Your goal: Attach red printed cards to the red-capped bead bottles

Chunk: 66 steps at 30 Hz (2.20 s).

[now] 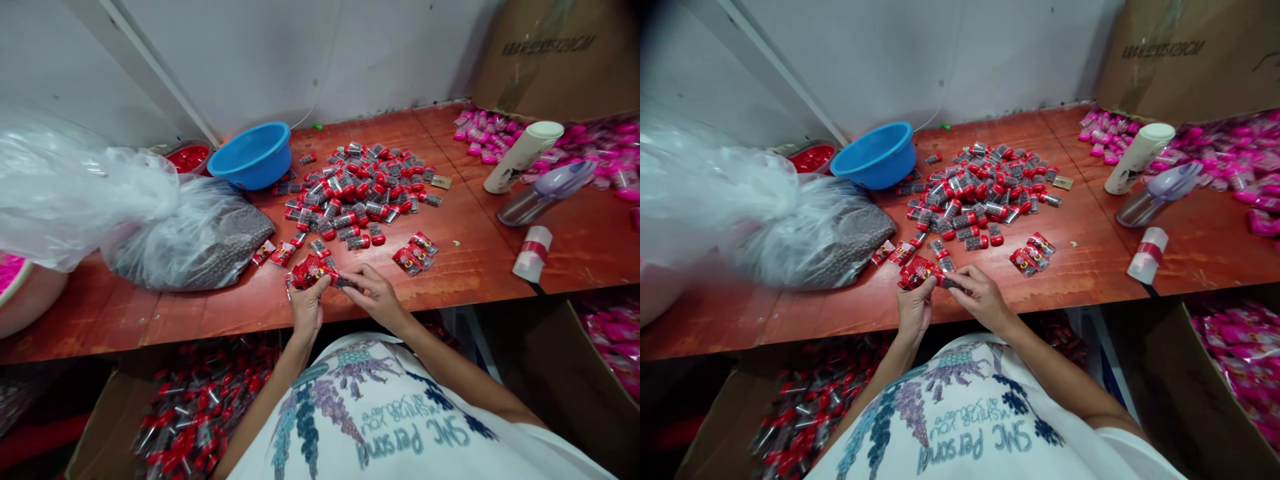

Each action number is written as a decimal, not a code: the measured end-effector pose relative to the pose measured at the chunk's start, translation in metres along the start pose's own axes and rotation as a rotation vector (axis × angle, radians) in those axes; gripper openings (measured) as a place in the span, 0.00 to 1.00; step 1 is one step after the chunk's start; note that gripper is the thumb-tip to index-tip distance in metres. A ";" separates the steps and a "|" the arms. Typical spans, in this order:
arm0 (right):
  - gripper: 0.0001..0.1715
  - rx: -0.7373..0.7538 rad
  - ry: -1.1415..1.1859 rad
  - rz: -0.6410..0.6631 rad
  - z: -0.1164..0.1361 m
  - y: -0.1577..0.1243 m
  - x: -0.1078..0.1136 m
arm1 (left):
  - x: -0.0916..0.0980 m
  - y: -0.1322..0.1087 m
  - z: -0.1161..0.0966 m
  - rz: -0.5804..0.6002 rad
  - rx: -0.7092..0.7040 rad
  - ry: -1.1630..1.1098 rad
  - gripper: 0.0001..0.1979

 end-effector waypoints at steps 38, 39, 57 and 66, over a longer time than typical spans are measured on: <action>0.17 -0.079 0.105 -0.054 0.005 -0.003 0.008 | -0.002 -0.007 -0.011 0.029 0.002 -0.015 0.18; 0.18 -0.076 0.098 -0.061 0.006 -0.005 0.007 | -0.002 -0.007 -0.011 0.024 0.020 -0.020 0.18; 0.20 -0.066 0.111 -0.037 -0.003 -0.007 0.005 | 0.001 -0.013 -0.005 0.096 0.112 0.032 0.17; 0.22 -0.195 0.188 -0.057 -0.021 -0.007 -0.007 | -0.004 -0.010 -0.007 0.219 0.161 0.074 0.20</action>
Point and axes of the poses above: each hand's wrist, its own y-axis towards the middle knuckle, its own x-axis out of the back of the hand, z = x × y, the point moved 5 cm from there along y, towards the middle knuckle, and after that the axes turned 14 degrees about -x, right-handed, at the moved point
